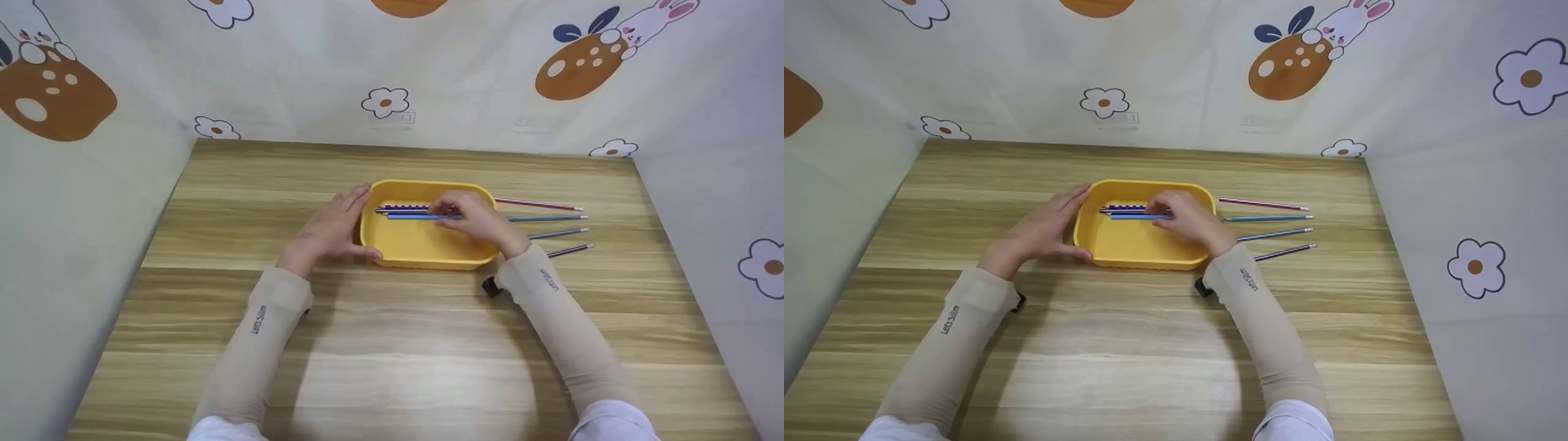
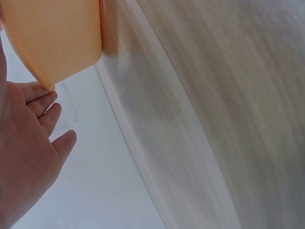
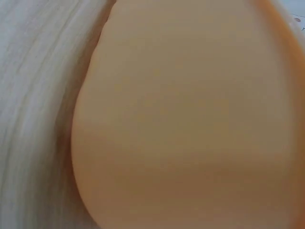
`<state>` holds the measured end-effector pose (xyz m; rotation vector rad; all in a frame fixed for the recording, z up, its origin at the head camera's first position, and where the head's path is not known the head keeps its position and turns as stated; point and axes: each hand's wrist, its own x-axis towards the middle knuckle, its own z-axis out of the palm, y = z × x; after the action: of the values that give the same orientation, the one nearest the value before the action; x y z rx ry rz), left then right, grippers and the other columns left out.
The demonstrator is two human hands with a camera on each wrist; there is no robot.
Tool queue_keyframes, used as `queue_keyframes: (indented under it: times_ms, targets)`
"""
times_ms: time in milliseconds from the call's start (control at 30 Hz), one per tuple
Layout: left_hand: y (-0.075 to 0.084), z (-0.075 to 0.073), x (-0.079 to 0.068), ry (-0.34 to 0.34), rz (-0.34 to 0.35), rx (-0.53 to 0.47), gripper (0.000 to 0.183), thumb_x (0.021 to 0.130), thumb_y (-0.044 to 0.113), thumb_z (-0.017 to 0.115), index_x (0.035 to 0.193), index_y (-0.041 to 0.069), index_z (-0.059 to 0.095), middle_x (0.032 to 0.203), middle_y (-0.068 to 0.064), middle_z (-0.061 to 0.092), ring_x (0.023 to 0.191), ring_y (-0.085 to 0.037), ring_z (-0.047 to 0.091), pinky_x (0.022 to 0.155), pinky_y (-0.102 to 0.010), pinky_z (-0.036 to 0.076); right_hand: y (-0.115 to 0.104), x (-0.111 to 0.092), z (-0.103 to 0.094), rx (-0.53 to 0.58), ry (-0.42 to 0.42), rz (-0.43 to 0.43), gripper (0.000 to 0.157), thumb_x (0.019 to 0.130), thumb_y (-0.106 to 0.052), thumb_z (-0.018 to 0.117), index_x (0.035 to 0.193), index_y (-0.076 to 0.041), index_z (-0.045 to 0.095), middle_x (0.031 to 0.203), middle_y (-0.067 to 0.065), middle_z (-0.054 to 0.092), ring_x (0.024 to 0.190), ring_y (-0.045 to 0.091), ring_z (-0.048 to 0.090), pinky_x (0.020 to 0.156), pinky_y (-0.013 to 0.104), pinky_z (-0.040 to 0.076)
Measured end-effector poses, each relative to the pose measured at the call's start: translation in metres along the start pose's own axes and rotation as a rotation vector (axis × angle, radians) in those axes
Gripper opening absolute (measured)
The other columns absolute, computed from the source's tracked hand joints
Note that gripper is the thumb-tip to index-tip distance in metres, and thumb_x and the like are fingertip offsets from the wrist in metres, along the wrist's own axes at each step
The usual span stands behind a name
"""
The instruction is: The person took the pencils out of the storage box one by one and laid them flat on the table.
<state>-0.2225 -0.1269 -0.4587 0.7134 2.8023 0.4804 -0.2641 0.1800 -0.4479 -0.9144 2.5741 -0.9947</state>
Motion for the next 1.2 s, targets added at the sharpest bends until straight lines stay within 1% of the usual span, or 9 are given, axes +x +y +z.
queue_keyframes:
  times_ms: [133,267,367,433,600,800,1000,1100,1200]
  targets:
    - [0.001,0.0,0.0,-0.001,-0.006,0.0,0.132,0.068,0.083,0.065,0.161,0.009,0.007,0.17,-0.008,0.006,0.158,-0.025,0.007,0.131,-0.042,0.006,0.003,0.006,0.003,0.011,-0.017,0.006,0.021,0.091,-0.01,0.072,0.11,-0.003,0.07,0.112,0.012,0.072,0.107,0.027,0.067,0.099,0.045,0.056]
    - [0.001,0.0,0.0,0.001,-0.01,-0.008,0.13,0.07,0.08,0.068,0.161,0.01,0.008,0.17,-0.007,0.006,0.158,-0.025,0.006,0.131,-0.042,0.005,0.009,0.011,0.006,0.015,-0.051,0.023,0.028,0.089,-0.015,0.076,0.114,-0.004,0.069,0.116,0.01,0.071,0.112,0.026,0.065,0.105,0.043,0.053]
    - [0.002,0.0,0.0,0.002,-0.009,-0.01,0.129,0.071,0.077,0.07,0.161,0.01,0.008,0.17,-0.007,0.005,0.158,-0.025,0.006,0.131,-0.042,0.005,0.013,0.013,0.008,-0.025,-0.081,0.04,0.034,0.087,-0.019,0.078,0.116,-0.005,0.068,0.119,0.009,0.069,0.113,0.024,0.064,0.107,0.042,0.052]
    - [0.002,-0.001,0.001,0.004,-0.006,-0.011,0.129,0.07,0.076,0.071,0.161,0.009,0.008,0.17,-0.007,0.006,0.158,-0.025,0.007,0.131,-0.042,0.006,0.014,0.014,0.01,-0.066,-0.092,0.042,0.033,0.088,-0.019,0.077,0.117,-0.006,0.068,0.118,0.009,0.069,0.112,0.024,0.063,0.106,0.042,0.051]
    - [0.002,-0.002,-0.001,0.006,0.001,-0.009,0.132,0.068,0.077,0.072,0.161,0.007,0.009,0.17,-0.008,0.006,0.158,-0.025,0.008,0.131,-0.042,0.008,0.016,0.016,0.012,-0.134,-0.083,0.036,0.027,0.089,-0.012,0.072,0.115,-0.006,0.069,0.114,0.009,0.069,0.107,0.024,0.062,0.103,0.042,0.052]
    - [0.002,-0.001,-0.001,0.01,-0.007,-0.015,0.132,0.068,0.078,0.071,0.161,0.009,0.009,0.17,-0.006,0.006,0.158,-0.023,0.007,0.131,-0.041,0.008,0.017,0.017,0.016,-0.146,-0.087,0.051,0.024,0.091,-0.005,0.069,0.114,-0.006,0.069,0.11,0.009,0.069,0.102,0.024,0.061,0.097,0.041,0.054]
    - [0.001,-0.001,-0.001,0.009,-0.009,-0.015,0.132,0.068,0.08,0.069,0.161,0.01,0.008,0.17,-0.005,0.005,0.158,-0.023,0.007,0.131,-0.042,0.007,0.014,0.016,0.016,-0.164,-0.097,0.068,0.021,0.092,0.001,0.064,0.11,-0.007,0.071,0.103,0.009,0.068,0.095,0.023,0.06,0.09,0.038,0.056]
    - [0.0,0.001,0.0,0.012,-0.006,-0.009,0.132,0.067,0.081,0.068,0.161,0.01,0.008,0.17,-0.005,0.005,0.158,-0.024,0.007,0.131,-0.042,0.008,0.015,0.016,0.016,-0.167,-0.097,0.081,0.02,0.092,0.001,0.062,0.108,-0.007,0.072,0.102,0.009,0.069,0.093,0.023,0.06,0.088,0.037,0.057]
    - [0.0,0.001,0.0,0.014,-0.009,-0.006,0.132,0.067,0.08,0.069,0.161,0.01,0.008,0.17,-0.005,0.005,0.158,-0.024,0.007,0.131,-0.043,0.008,0.017,0.015,0.017,-0.155,-0.097,0.073,0.02,0.092,0.001,0.061,0.106,-0.007,0.073,0.102,0.008,0.071,0.092,0.022,0.061,0.087,0.037,0.058]
